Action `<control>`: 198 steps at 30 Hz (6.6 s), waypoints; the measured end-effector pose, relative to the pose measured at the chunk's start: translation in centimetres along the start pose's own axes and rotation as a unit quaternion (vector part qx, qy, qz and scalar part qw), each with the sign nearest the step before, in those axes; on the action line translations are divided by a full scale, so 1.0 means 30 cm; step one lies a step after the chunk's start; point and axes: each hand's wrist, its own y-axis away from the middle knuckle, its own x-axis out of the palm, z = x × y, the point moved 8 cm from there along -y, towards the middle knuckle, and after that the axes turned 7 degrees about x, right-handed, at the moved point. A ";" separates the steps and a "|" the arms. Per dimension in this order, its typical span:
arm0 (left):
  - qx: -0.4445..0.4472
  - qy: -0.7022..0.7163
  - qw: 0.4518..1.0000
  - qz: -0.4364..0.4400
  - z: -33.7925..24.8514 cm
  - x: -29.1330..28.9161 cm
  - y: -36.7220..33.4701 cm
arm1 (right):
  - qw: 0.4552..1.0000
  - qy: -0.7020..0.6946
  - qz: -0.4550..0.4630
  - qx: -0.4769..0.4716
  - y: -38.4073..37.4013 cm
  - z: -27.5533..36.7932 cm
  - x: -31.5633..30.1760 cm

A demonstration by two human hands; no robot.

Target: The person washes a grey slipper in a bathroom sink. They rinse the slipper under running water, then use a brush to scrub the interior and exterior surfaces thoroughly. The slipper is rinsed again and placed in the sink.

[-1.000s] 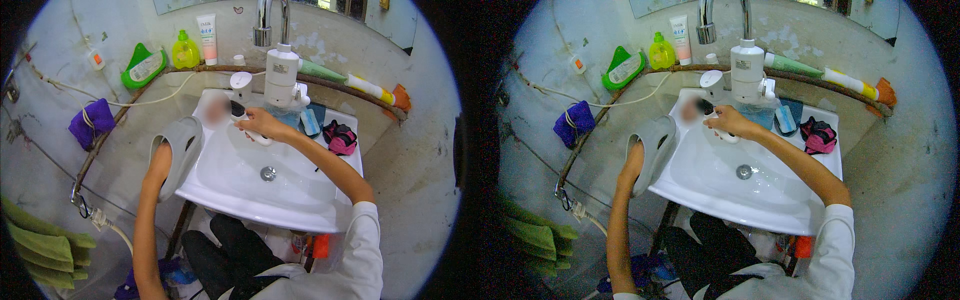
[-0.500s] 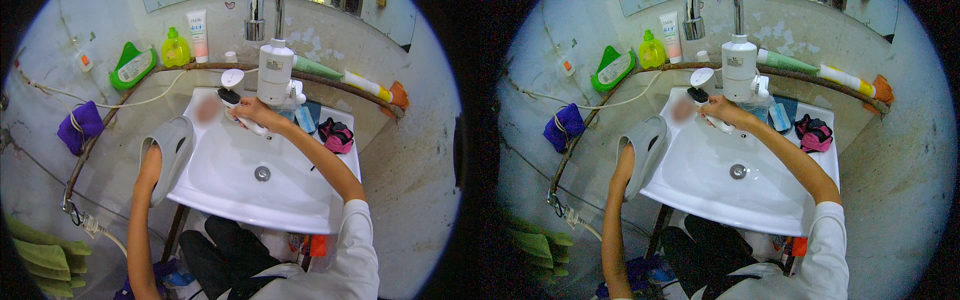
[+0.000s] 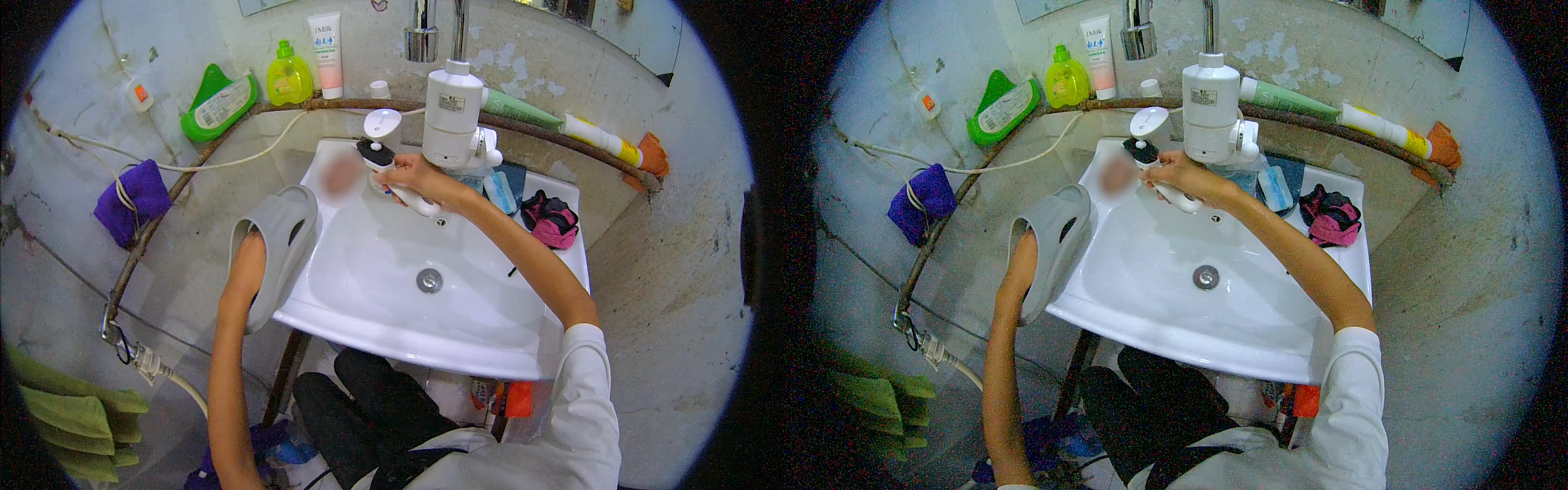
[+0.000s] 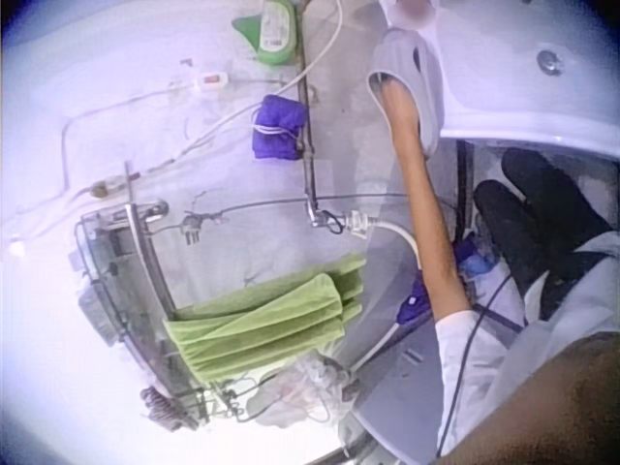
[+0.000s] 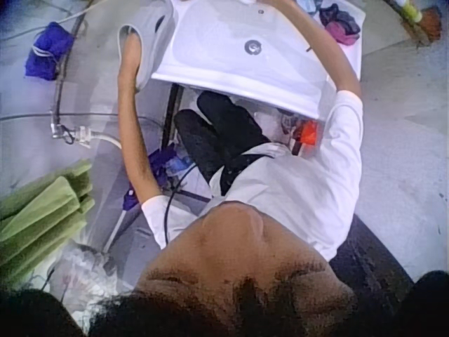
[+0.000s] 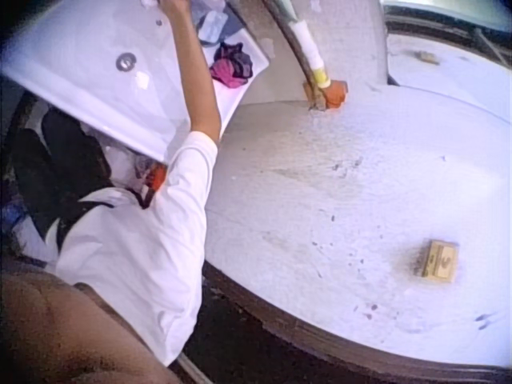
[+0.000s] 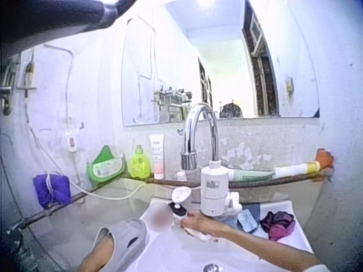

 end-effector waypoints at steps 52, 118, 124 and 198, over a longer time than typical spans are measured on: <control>0.291 0.136 0.914 0.246 -0.836 0.346 0.058 | 0.900 0.428 -0.023 -0.075 0.778 -0.048 0.005; 0.262 0.209 0.908 0.251 -0.853 0.349 0.038 | 0.884 0.427 -0.133 -0.133 0.640 -0.051 0.048; 0.320 0.155 0.908 0.220 -0.827 0.348 0.046 | 0.899 0.416 -0.108 -0.084 0.649 -0.077 0.042; 0.385 0.085 0.910 0.131 -0.727 0.482 0.055 | 0.874 0.471 -0.093 -0.075 0.708 -0.061 0.104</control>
